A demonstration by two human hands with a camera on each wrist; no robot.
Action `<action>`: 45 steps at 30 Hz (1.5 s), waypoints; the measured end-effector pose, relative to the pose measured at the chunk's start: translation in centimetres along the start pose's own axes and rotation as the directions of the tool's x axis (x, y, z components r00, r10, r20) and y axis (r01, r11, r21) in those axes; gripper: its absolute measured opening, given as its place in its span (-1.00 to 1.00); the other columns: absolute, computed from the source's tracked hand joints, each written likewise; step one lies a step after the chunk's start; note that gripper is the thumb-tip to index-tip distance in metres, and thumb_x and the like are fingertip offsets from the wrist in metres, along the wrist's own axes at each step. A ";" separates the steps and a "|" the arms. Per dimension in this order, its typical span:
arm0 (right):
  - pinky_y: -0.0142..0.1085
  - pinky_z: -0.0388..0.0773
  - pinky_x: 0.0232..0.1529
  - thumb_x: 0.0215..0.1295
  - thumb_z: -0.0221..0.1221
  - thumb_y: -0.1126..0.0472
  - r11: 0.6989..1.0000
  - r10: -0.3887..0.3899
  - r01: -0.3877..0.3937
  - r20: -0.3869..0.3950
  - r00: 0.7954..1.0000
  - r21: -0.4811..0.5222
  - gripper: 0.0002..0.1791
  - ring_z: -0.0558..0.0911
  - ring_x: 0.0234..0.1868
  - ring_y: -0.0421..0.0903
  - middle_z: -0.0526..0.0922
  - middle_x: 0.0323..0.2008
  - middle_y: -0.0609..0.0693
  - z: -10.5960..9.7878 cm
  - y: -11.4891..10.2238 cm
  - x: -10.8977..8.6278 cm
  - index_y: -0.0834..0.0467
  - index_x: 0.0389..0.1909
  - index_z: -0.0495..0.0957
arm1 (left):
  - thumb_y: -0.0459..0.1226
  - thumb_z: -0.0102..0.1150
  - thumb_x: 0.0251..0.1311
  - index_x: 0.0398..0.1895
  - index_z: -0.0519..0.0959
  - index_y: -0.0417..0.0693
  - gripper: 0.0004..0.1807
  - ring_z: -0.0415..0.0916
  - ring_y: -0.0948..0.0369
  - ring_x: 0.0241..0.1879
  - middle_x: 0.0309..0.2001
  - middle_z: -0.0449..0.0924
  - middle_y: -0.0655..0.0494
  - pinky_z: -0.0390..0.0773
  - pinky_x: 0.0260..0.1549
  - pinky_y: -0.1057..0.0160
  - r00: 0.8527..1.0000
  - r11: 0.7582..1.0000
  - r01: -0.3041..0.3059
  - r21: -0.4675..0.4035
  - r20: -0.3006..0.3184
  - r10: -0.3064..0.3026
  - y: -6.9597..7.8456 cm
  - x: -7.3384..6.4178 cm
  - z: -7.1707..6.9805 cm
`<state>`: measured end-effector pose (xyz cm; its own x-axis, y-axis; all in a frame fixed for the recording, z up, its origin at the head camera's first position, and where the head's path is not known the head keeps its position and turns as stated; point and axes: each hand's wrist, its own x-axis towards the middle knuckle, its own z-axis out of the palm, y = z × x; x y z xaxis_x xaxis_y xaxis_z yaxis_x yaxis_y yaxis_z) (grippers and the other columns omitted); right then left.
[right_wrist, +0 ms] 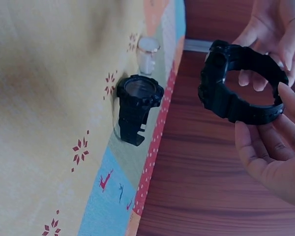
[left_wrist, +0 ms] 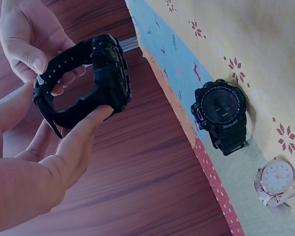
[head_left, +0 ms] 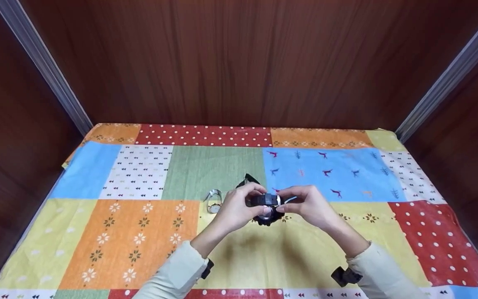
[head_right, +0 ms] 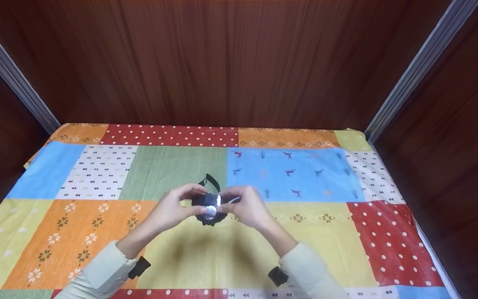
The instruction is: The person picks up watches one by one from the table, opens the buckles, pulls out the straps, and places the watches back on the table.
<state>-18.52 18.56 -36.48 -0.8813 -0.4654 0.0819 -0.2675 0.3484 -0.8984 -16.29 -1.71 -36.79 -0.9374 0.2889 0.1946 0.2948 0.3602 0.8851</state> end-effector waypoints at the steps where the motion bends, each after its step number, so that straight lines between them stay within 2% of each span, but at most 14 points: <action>1: -0.31 0.56 -0.24 0.03 0.28 0.38 1.000 0.005 -0.005 0.001 1.000 0.005 -0.68 0.64 -0.27 0.05 0.61 -0.22 0.26 0.0 0.0 0.0 0.41 -0.16 0.57 | -0.31 0.34 -0.05 -0.17 0.54 -0.09 -0.68 0.52 0.18 -0.25 -0.24 0.62 0.05 0.44 -0.20 0.17 1.000 1.000 -0.003 0.009 -0.002 0.003 0.0 0.0 0.1; 8: -0.32 0.56 -0.25 0.03 0.28 0.38 1.000 0.017 -0.017 0.008 1.000 0.001 -0.69 0.64 -0.29 0.01 0.62 -0.24 0.24 0.1 0.2 0.0 0.39 -0.16 0.58 | -0.33 0.34 -0.08 -0.20 0.57 -0.05 -0.70 0.48 0.17 -0.25 -0.29 0.59 0.07 0.45 -0.19 0.11 0.999 0.999 -0.021 0.045 -0.030 0.022 0.0 0.1 0.5; 20: -0.31 0.56 -0.22 0.02 0.28 0.40 1.000 -0.009 0.009 0.024 1.000 0.005 -0.69 0.62 -0.22 0.10 0.61 -0.21 0.27 0.2 0.5 0.1 0.41 -0.16 0.57 | -0.33 0.32 -0.06 -0.19 0.60 -0.02 -0.71 0.43 0.15 -0.26 -0.34 0.54 0.10 0.40 -0.24 0.15 0.999 0.995 0.002 0.102 -0.036 0.002 -0.1 0.1 1.0; 28: -0.33 0.55 -0.21 0.04 0.27 0.39 1.000 0.005 -0.005 0.019 1.000 -0.015 -0.69 0.62 -0.20 0.04 0.61 -0.20 0.25 0.2 0.3 0.1 0.39 -0.15 0.58 | -0.30 0.32 -0.03 -0.18 0.62 -0.01 -0.73 0.47 0.16 -0.20 -0.21 0.59 0.08 0.42 -0.21 0.18 0.998 0.991 -0.029 0.127 -0.050 0.035 -0.1 0.1 0.9; 33: -0.33 0.55 -0.19 0.03 0.28 0.37 1.000 -0.005 0.005 0.012 1.000 -0.024 -0.68 0.61 -0.20 0.03 0.62 -0.22 0.22 0.2 0.1 0.2 0.38 -0.15 0.58 | -0.29 0.32 -0.03 -0.20 0.63 -0.03 -0.74 0.49 0.17 -0.19 -0.23 0.61 0.10 0.42 -0.18 0.19 0.997 0.988 -0.045 0.145 -0.060 0.054 0.0 0.3 0.8; 45: -0.34 0.54 -0.19 0.02 0.30 0.34 0.999 -0.017 0.017 -0.002 1.000 -0.051 -0.69 0.61 -0.22 -0.01 0.64 -0.24 0.18 0.0 -0.2 0.4 0.34 -0.16 0.60 | -0.28 0.32 -0.03 -0.19 0.63 -0.07 -0.73 0.50 0.15 -0.18 -0.21 0.61 0.07 0.45 -0.16 0.08 0.996 0.995 -0.033 0.091 -0.074 0.039 -0.2 0.6 0.7</action>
<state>-18.87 18.32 -36.28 -0.8775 -0.4694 0.0979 -0.3015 0.3814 -0.8738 -16.75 -0.98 -37.18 -0.9362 0.2365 0.2601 0.3409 0.4296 0.8362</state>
